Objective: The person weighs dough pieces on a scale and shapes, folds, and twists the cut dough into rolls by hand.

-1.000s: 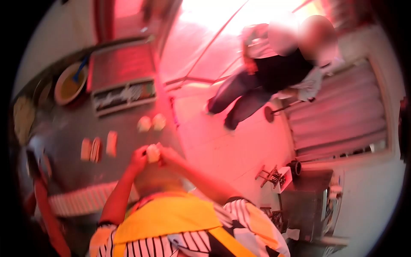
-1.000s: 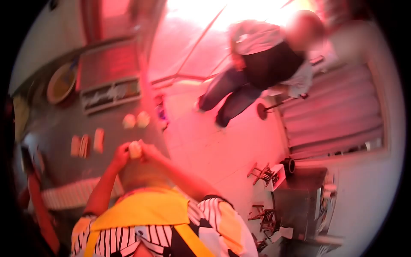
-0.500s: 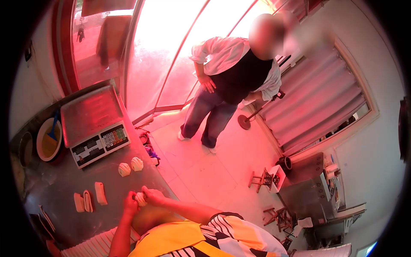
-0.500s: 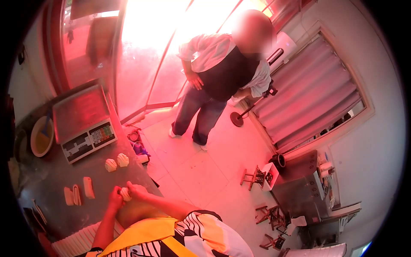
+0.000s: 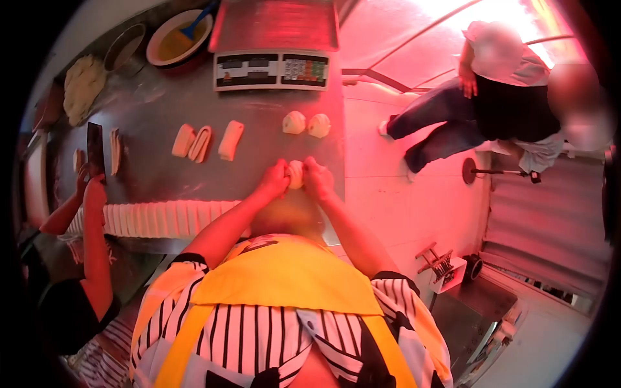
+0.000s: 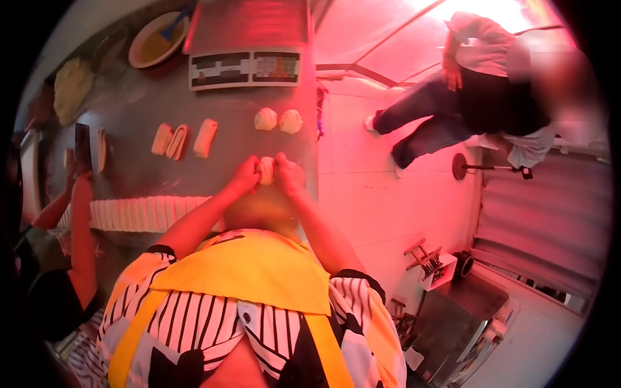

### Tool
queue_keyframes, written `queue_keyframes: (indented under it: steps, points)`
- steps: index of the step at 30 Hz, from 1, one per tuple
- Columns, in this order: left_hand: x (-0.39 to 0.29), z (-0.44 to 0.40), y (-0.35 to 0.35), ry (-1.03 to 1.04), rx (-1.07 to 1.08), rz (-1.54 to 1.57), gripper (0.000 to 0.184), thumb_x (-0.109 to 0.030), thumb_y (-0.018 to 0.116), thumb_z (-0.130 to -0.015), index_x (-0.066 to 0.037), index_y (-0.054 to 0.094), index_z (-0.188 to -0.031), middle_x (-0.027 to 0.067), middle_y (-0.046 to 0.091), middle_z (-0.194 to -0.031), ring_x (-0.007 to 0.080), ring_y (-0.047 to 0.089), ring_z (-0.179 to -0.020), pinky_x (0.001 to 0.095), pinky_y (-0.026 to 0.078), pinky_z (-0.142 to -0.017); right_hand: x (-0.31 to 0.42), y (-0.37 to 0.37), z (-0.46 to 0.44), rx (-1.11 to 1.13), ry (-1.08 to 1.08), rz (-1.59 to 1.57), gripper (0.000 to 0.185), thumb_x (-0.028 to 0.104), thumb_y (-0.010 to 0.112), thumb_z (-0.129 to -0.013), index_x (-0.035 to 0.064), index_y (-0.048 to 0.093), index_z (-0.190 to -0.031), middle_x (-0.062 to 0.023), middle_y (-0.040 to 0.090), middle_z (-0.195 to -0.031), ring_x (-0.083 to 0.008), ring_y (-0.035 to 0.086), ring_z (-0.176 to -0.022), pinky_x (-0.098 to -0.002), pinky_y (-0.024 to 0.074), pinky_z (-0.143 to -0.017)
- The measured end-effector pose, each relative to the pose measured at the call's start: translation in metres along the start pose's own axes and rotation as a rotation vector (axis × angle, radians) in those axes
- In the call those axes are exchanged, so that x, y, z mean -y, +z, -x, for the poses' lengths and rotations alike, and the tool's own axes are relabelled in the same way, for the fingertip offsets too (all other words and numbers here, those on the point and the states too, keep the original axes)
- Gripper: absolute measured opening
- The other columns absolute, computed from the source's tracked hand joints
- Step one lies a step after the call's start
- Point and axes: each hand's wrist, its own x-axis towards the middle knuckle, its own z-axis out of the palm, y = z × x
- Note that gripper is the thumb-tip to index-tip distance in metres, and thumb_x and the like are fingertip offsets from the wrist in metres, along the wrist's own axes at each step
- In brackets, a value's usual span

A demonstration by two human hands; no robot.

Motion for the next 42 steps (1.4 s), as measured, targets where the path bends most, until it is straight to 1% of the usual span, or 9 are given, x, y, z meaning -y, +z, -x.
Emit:
queue_keyframes:
  steps: [3, 12, 15, 21, 24, 27, 30, 37, 42]
  points:
    - [0.004, -0.006, 0.001, -0.113, 0.001, 0.097, 0.009, -0.006, 0.050, -0.082, -0.005, 0.045, -0.089, 0.0083, 0.056, -0.059, 0.0180, 0.056, -0.043, 0.0326, 0.042, -0.035, 0.009, -0.025, -0.004, 0.293, 0.276, -0.487, 0.016, 0.018, 0.061, -0.081, 0.0071, 0.051, -0.088, -0.0111, 0.062, -0.072, -0.0229, 0.062, -0.052, -0.0342, 0.0476, -0.049]
    - [0.003, -0.004, -0.003, -0.051, -0.022, -0.051, 0.010, -0.008, 0.051, -0.081, -0.003, 0.045, -0.089, 0.0157, 0.058, -0.063, 0.0266, 0.059, -0.045, 0.0379, 0.047, -0.035, -0.005, -0.013, -0.003, 0.266, 0.024, -0.191, 0.019, 0.018, 0.062, -0.078, 0.0118, 0.047, -0.088, -0.0114, 0.063, -0.074, -0.0303, 0.063, -0.063, -0.0425, 0.0463, -0.054]
    - [0.010, -0.010, 0.000, -0.033, -0.040, -0.126, 0.012, -0.010, 0.052, -0.082, -0.002, 0.045, -0.088, 0.0188, 0.059, -0.066, 0.0315, 0.060, -0.047, 0.0399, 0.047, -0.035, 0.017, -0.032, -0.011, 0.427, 0.312, -0.279, 0.019, 0.021, 0.059, -0.078, 0.0126, 0.047, -0.090, -0.0136, 0.063, -0.079, -0.0366, 0.061, -0.072, -0.0458, 0.0452, -0.058]
    - [-0.019, -0.001, -0.016, -0.143, 0.057, 0.069, 0.013, -0.013, 0.051, -0.083, -0.002, 0.046, -0.087, 0.0236, 0.061, -0.071, 0.0388, 0.061, -0.057, 0.0466, 0.049, -0.048, 0.002, -0.017, -0.005, 0.204, -0.072, 0.060, 0.016, 0.025, 0.048, -0.085, 0.0126, 0.046, -0.095, -0.0162, 0.063, -0.076, -0.0399, 0.061, -0.069, -0.0482, 0.0457, -0.059]
    - [0.024, -0.016, 0.007, 0.108, -0.146, -0.182, 0.009, -0.010, 0.053, -0.081, -0.005, 0.046, -0.083, 0.0164, 0.058, -0.061, 0.0268, 0.059, -0.044, 0.0380, 0.044, -0.038, 0.010, -0.016, -0.001, 0.183, -0.044, 0.102, 0.012, 0.022, 0.047, -0.085, 0.0136, 0.046, -0.094, -0.0190, 0.063, -0.078, -0.0415, 0.060, -0.070, -0.0487, 0.0460, -0.060]
    - [0.032, -0.020, 0.006, 0.261, -0.210, -0.302, 0.007, -0.010, 0.050, -0.083, -0.005, 0.047, -0.083, 0.0153, 0.059, -0.063, 0.0309, 0.063, -0.060, 0.0441, 0.046, -0.052, 0.017, -0.011, -0.003, 0.189, 0.051, 0.126, 0.015, 0.017, 0.052, -0.085, 0.0104, 0.047, -0.098, -0.0177, 0.063, -0.079, -0.0350, 0.062, -0.064, -0.0426, 0.0476, -0.057]
    - [0.015, -0.023, -0.027, 0.098, -0.198, 0.088, 0.008, -0.012, 0.051, -0.083, -0.004, 0.048, -0.084, 0.0152, 0.058, -0.062, 0.0291, 0.060, -0.056, 0.0410, 0.045, -0.050, 0.023, -0.043, -0.018, 0.288, 0.402, -1.002, 0.025, 0.013, 0.061, -0.083, 0.0043, 0.048, -0.104, -0.0123, 0.062, -0.077, -0.0223, 0.062, -0.062, -0.0334, 0.0481, -0.054]
    - [-0.023, -0.110, -0.108, -0.088, -0.096, -0.466, 0.028, -0.006, 0.053, -0.081, -0.007, 0.049, -0.109, 0.0166, 0.060, -0.101, 0.0316, 0.060, -0.089, 0.0397, 0.048, -0.076, 0.018, -0.046, -0.004, 0.355, 0.374, -0.999, 0.022, 0.010, 0.065, -0.082, 0.0003, 0.055, -0.099, -0.0069, 0.060, -0.077, -0.0133, 0.057, -0.062, -0.0264, 0.0474, -0.056]
    - [-0.034, -0.086, -0.107, 0.245, -0.195, -0.690, 0.066, -0.010, 0.065, -0.074, -0.012, 0.036, -0.134, 0.0160, 0.049, -0.122, 0.0327, 0.048, -0.112, 0.0430, 0.039, -0.095, 0.018, -0.022, 0.013, 0.453, 0.335, -0.834, 0.018, 0.013, 0.066, -0.082, 0.0005, 0.058, -0.090, -0.0076, 0.060, -0.073, -0.0145, 0.058, -0.061, -0.0287, 0.0463, -0.056]
